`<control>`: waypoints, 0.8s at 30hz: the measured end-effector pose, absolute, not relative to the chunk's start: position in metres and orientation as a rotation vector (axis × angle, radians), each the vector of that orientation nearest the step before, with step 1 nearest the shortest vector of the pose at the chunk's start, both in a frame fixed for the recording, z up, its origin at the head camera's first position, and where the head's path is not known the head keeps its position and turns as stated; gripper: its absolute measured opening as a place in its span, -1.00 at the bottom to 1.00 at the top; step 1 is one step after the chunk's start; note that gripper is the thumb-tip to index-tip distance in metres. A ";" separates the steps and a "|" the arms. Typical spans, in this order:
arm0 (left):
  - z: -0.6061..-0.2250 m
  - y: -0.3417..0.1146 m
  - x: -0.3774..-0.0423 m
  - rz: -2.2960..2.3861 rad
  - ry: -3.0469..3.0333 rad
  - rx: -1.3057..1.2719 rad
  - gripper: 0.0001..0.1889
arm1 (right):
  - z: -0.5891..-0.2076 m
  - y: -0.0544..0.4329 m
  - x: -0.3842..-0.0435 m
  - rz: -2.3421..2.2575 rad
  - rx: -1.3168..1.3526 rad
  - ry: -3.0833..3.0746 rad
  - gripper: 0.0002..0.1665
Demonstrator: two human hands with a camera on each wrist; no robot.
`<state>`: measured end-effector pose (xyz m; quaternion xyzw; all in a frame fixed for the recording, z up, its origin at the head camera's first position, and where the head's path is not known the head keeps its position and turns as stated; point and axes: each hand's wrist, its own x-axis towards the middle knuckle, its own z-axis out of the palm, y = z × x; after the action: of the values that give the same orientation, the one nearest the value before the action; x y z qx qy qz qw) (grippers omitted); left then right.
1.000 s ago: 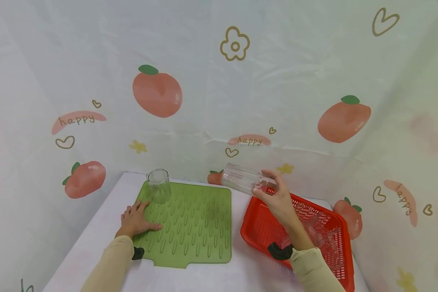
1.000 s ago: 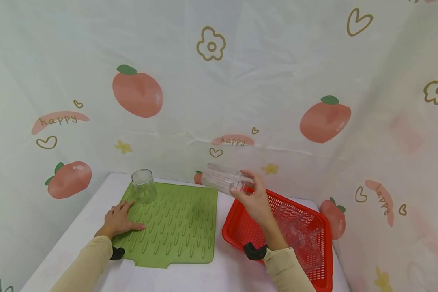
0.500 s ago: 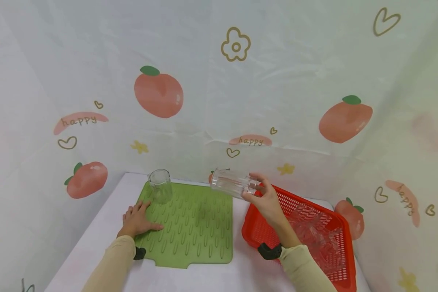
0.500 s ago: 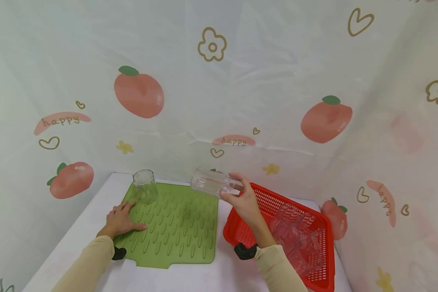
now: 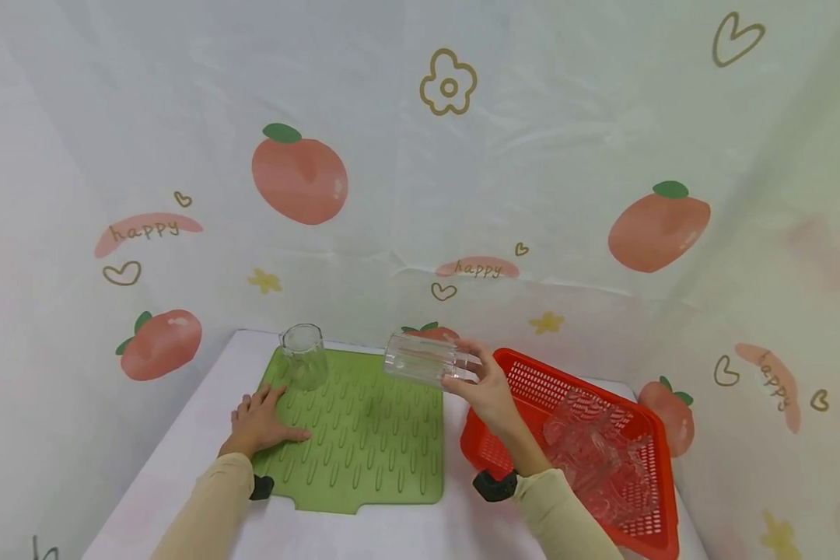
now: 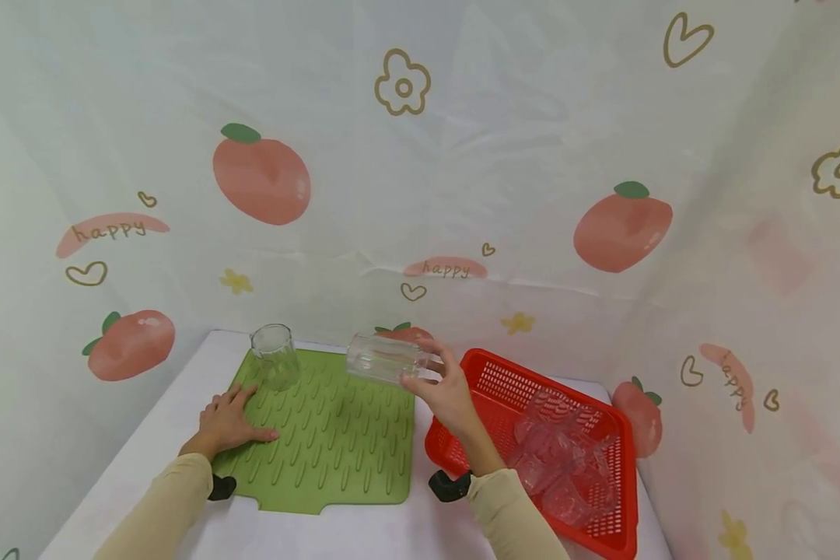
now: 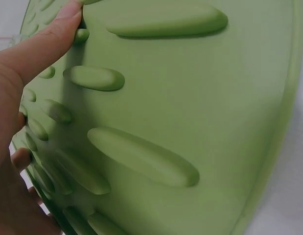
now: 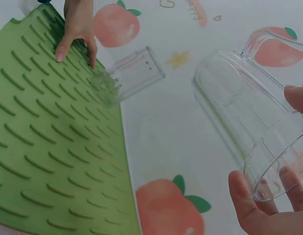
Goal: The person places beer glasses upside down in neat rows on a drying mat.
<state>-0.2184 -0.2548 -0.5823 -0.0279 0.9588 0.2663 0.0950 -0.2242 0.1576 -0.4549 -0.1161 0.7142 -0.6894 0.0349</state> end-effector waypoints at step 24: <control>-0.560 -0.249 -0.213 0.757 2.785 -0.081 0.19 | -0.477 0.127 -0.226 -2.095 -0.368 2.219 -0.32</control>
<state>-0.2129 -0.2485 -0.5602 -0.0278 0.9568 0.2600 0.1269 -0.2257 0.1267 -0.4769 -0.1197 0.7215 -0.6811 0.0339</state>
